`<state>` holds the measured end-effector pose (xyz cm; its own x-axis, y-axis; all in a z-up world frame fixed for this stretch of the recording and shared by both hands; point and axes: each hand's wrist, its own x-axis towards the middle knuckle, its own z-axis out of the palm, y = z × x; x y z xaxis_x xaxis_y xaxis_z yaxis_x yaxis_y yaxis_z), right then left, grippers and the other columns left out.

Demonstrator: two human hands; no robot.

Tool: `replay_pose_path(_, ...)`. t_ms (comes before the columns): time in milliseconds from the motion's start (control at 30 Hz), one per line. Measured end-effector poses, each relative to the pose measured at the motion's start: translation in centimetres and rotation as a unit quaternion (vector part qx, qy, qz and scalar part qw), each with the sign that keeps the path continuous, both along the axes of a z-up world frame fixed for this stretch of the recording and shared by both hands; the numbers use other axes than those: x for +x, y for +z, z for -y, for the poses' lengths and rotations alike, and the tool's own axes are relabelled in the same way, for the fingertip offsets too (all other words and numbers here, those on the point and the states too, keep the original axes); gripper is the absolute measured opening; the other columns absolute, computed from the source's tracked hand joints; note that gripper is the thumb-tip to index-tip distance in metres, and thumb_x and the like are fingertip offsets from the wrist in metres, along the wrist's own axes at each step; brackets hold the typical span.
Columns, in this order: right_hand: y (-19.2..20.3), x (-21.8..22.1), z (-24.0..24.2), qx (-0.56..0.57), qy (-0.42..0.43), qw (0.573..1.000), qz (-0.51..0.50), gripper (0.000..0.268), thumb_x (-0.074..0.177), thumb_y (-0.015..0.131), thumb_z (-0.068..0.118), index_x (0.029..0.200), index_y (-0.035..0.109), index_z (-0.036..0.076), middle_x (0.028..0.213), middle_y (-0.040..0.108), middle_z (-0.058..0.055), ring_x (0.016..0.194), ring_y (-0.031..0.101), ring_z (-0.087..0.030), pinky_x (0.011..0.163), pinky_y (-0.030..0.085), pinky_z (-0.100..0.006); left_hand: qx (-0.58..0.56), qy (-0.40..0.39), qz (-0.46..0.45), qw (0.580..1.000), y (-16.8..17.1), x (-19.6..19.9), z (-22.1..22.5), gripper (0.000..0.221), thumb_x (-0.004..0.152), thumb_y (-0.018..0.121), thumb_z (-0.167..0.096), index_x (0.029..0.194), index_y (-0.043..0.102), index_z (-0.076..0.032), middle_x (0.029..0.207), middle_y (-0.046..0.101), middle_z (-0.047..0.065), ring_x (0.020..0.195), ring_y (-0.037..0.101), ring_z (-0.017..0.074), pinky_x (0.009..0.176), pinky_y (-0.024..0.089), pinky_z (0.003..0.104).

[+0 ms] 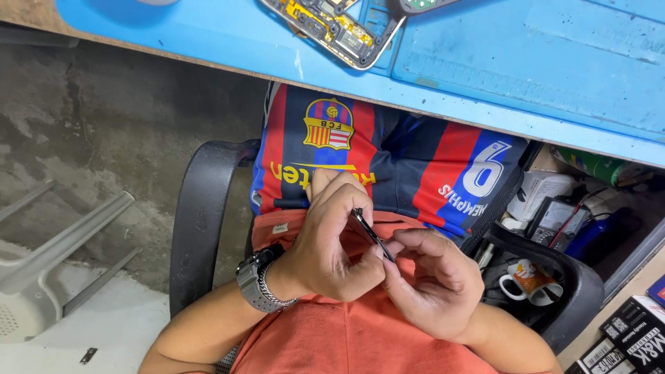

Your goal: The person connects a battery connector to a smartphone battery, then places the battery into the phone's chassis. They connect the screen assembly to the motherboard, close the phone, and power it on to verify the repair.

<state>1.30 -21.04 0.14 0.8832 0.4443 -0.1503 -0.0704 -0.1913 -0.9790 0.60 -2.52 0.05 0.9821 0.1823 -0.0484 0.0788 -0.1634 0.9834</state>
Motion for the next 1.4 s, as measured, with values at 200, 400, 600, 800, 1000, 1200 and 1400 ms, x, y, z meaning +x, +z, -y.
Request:
replay_pose_path(200, 0.8, 1.3, -0.3, -0.027, 0.04, 0.997, 0.066, 0.031, 0.081, 0.074, 0.002, 0.11, 0.065, -0.006, 0.091, 0.074, -0.012, 0.08, 0.073, -0.017, 0.077, 0.061, -0.023, 0.012, 0.011, 0.016, 1.0, 0.3, 0.0, 0.2, 0.018, 0.068, 0.05, -0.019, 0.082, 0.042, -0.01, 0.076, 0.045, 0.004, 0.079, 0.039, 0.0234, 0.077, 0.031, 0.039)
replay_pose_path(400, 0.9, 1.8, -0.4, -0.023, 0.032, 0.997, 0.062, 0.025, 0.082, 0.075, 0.004, 0.104, 0.066, -0.005, 0.086, 0.072, -0.012, 0.076, 0.07, -0.018, 0.074, 0.06, -0.026, 0.055, 0.003, 0.043, 0.998, 0.5, 0.1, 0.2, 0.019, 0.085, 0.046, -0.03, 0.082, 0.045, -0.011, 0.078, 0.048, 0.005, 0.081, 0.04, 0.024, 0.08, 0.033, 0.04)
replay_pose_path(600, 1.5, 2.5, -0.7, -0.013, 0.039, 0.997, 0.067, 0.013, 0.087, 0.072, 0.008, 0.095, 0.067, -0.002, 0.084, 0.073, -0.012, 0.074, 0.072, -0.022, 0.073, 0.062, -0.028, 0.061, -0.018, 0.077, 0.995, 0.4, 0.2, 0.0, 0.027, 0.093, 0.044, -0.035, 0.085, 0.046, -0.01, 0.077, 0.048, 0.006, 0.076, 0.044, 0.0237, 0.081, 0.031, 0.042)
replay_pose_path(800, 1.7, 3.0, -0.1, 0.058, 0.067, 0.99, -0.11, 0.011, 0.09, 0.071, 0.007, 0.099, 0.066, 0.002, 0.087, 0.069, -0.01, 0.08, 0.067, -0.019, 0.077, 0.057, -0.026, 0.053, -0.053, 0.127, 0.989, -0.1, 0.0, -0.3, 0.029, 0.096, 0.043, -0.036, 0.084, 0.045, -0.01, 0.077, 0.05, 0.003, 0.072, 0.048, 0.0214, 0.081, 0.031, 0.043)
replay_pose_path(1000, 1.5, 4.2, -0.4, 0.218, 0.061, 0.892, -0.391, 0.013, 0.085, 0.078, 0.0, 0.093, 0.067, 0.003, 0.088, 0.064, -0.012, 0.082, 0.062, -0.022, 0.074, 0.057, -0.031, 0.078, -0.084, 0.188, 0.975, -1.1, -0.7, -0.7, 0.023, 0.093, 0.043, -0.033, 0.086, 0.046, -0.011, 0.078, 0.052, 0.005, 0.072, 0.048, 0.0224, 0.084, 0.03, 0.045)
replay_pose_path(1200, 1.8, 3.9, 1.6, 0.013, 0.154, 0.973, 0.169, 0.008, 0.09, 0.069, 0.014, 0.092, 0.069, 0.006, 0.093, 0.053, -0.007, 0.082, 0.066, -0.029, 0.08, 0.066, -0.046, 0.139, -0.06, 0.207, 0.967, -1.4, -1.4, -0.8, 0.03, 0.099, 0.043, -0.041, 0.093, 0.048, -0.012, 0.084, 0.054, 0.006, 0.073, 0.045, 0.0215, 0.084, 0.029, 0.044)
replay_pose_path(1400, 0.8, 3.5, 2.7, 0.021, 0.197, 0.919, 0.341, 0.026, 0.092, 0.073, 0.006, 0.116, 0.064, 0.003, 0.098, 0.06, -0.012, 0.087, 0.06, -0.026, 0.091, 0.066, -0.052, 0.2, -0.107, 0.224, 0.948, -1.4, -2.1, -1.3, 0.015, 0.099, 0.048, -0.027, 0.106, 0.053, -0.015, 0.104, 0.055, 0.002, 0.095, 0.042, 0.0266, 0.081, 0.037, 0.046)
